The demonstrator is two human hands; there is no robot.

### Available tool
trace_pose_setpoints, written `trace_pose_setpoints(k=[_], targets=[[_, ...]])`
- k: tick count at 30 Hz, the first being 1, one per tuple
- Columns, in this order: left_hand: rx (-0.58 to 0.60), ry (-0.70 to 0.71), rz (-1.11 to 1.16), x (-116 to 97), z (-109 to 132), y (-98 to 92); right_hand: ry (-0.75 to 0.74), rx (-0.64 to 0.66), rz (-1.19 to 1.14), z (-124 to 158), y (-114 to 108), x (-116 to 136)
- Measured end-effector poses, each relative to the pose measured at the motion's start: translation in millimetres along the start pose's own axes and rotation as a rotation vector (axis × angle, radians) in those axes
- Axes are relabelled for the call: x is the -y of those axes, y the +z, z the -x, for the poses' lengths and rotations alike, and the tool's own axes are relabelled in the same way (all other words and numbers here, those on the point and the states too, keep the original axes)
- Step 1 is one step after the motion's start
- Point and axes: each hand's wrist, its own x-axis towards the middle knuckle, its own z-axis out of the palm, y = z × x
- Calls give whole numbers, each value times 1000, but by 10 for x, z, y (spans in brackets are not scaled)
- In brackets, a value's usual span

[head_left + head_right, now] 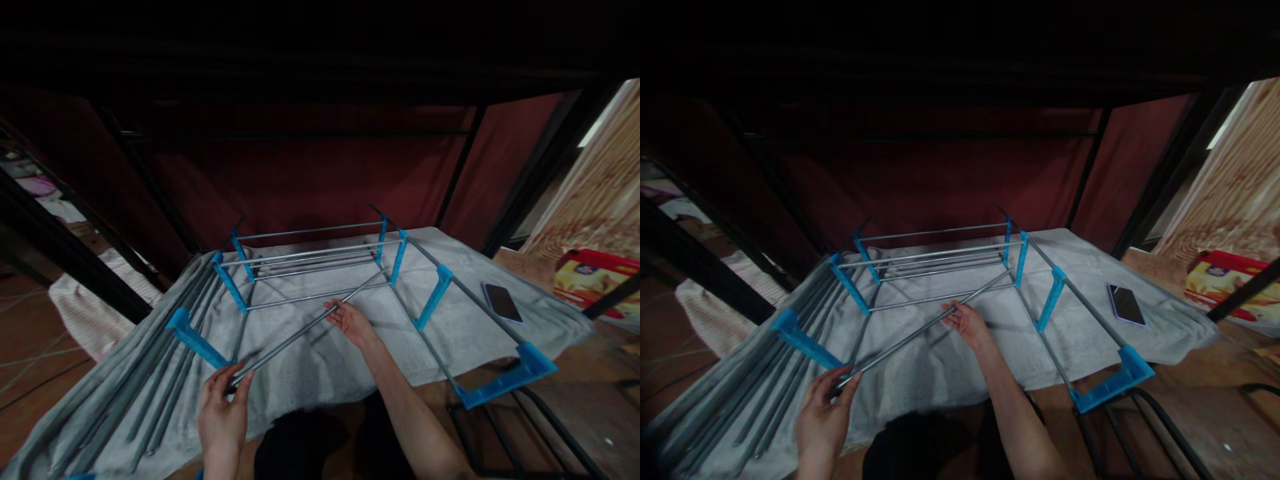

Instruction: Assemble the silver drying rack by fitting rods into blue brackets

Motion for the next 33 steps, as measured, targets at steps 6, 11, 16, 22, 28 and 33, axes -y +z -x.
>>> trace_pose_setpoints(k=[6, 11, 16, 22, 28, 33], targets=[[-273, -315, 606, -55, -97, 363, -32, -3, 12, -188, 51, 1], [-298, -571, 1007, -120, -232, 548, -37, -3, 18, -259, 91, 2], [-208, -626, 1180, -301, -373, 721, -9, -41, 26, -335, 67, -22], [-241, -777, 1210, -307, -704, 940, -5, -27, 29, -446, 28, -98], [-390, -813, 1155, -99, -1119, 954, 81, 37, 37, -609, 185, -280], [-344, -783, 1157, -38, -1301, 1095, 73, 60, 20, -634, 272, -353]])
